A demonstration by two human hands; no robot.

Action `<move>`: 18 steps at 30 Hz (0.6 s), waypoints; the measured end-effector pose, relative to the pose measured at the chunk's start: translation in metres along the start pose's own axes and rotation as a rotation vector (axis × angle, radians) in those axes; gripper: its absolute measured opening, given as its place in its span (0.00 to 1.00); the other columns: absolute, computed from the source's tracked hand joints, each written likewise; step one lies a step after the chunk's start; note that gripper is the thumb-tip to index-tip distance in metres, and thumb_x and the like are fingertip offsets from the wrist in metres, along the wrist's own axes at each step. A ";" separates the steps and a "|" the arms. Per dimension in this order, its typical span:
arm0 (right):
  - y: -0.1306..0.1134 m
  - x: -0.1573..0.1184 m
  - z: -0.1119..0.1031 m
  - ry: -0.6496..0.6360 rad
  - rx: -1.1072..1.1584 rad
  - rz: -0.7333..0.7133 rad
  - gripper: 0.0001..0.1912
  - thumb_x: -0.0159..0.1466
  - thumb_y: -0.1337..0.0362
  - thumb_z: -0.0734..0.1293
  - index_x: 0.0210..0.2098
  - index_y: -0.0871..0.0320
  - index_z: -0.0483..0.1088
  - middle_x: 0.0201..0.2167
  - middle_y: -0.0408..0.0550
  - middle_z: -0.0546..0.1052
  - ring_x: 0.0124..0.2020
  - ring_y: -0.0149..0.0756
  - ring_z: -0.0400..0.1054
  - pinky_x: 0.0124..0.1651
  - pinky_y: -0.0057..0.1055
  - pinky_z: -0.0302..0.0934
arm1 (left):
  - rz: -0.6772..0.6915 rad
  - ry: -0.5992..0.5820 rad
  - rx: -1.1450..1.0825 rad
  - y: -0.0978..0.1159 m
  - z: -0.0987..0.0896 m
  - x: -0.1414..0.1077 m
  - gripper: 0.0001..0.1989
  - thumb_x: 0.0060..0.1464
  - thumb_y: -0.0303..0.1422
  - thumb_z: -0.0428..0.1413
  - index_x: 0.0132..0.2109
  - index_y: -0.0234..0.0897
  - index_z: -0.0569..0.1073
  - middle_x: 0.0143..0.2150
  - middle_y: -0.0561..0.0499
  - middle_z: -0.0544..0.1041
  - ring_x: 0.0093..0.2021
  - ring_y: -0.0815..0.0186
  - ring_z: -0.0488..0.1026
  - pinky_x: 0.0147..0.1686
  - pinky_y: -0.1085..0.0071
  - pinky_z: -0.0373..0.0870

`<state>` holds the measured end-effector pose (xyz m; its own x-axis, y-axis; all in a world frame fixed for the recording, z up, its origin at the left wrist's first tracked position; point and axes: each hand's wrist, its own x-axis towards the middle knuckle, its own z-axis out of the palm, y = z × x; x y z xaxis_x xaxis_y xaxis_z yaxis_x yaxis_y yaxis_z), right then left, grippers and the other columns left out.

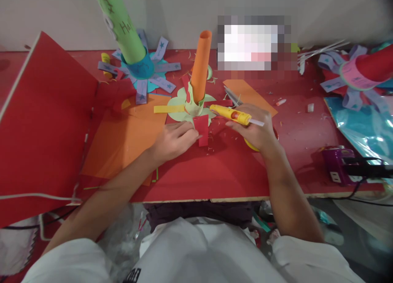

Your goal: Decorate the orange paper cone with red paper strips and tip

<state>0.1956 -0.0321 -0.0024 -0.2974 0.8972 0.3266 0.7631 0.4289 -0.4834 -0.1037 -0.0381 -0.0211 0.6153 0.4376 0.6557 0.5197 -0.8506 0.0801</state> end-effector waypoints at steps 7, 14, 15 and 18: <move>0.002 0.000 -0.001 0.016 -0.061 0.024 0.16 0.72 0.43 0.67 0.44 0.48 0.77 0.41 0.53 0.82 0.42 0.52 0.77 0.45 0.49 0.70 | 0.178 -0.142 0.185 0.002 -0.004 0.005 0.10 0.72 0.23 0.51 0.49 0.40 0.76 0.35 0.53 0.77 0.35 0.66 0.75 0.33 0.69 0.70; 0.002 0.001 -0.002 0.009 -0.099 0.032 0.18 0.73 0.42 0.66 0.47 0.46 0.77 0.40 0.54 0.82 0.43 0.53 0.77 0.44 0.48 0.69 | 0.132 -0.244 0.219 0.001 -0.002 0.007 0.08 0.73 0.32 0.54 0.47 0.36 0.78 0.39 0.47 0.78 0.40 0.62 0.77 0.35 0.66 0.73; 0.003 0.001 -0.001 0.009 -0.091 0.036 0.18 0.73 0.42 0.66 0.47 0.46 0.77 0.40 0.53 0.82 0.43 0.53 0.76 0.45 0.48 0.69 | 0.123 -0.260 0.220 0.001 -0.001 0.007 0.09 0.74 0.33 0.54 0.48 0.35 0.78 0.40 0.47 0.78 0.40 0.61 0.77 0.35 0.65 0.74; 0.005 0.001 0.000 0.001 -0.088 0.037 0.19 0.73 0.42 0.65 0.47 0.47 0.76 0.41 0.54 0.81 0.43 0.53 0.76 0.45 0.48 0.69 | 0.103 -0.300 0.215 0.001 0.000 0.007 0.11 0.75 0.35 0.54 0.51 0.34 0.78 0.41 0.45 0.78 0.42 0.59 0.78 0.37 0.63 0.74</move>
<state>0.1993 -0.0290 -0.0048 -0.2671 0.9122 0.3108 0.8212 0.3842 -0.4219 -0.0987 -0.0359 -0.0161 0.8005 0.4457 0.4008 0.5388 -0.8280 -0.1553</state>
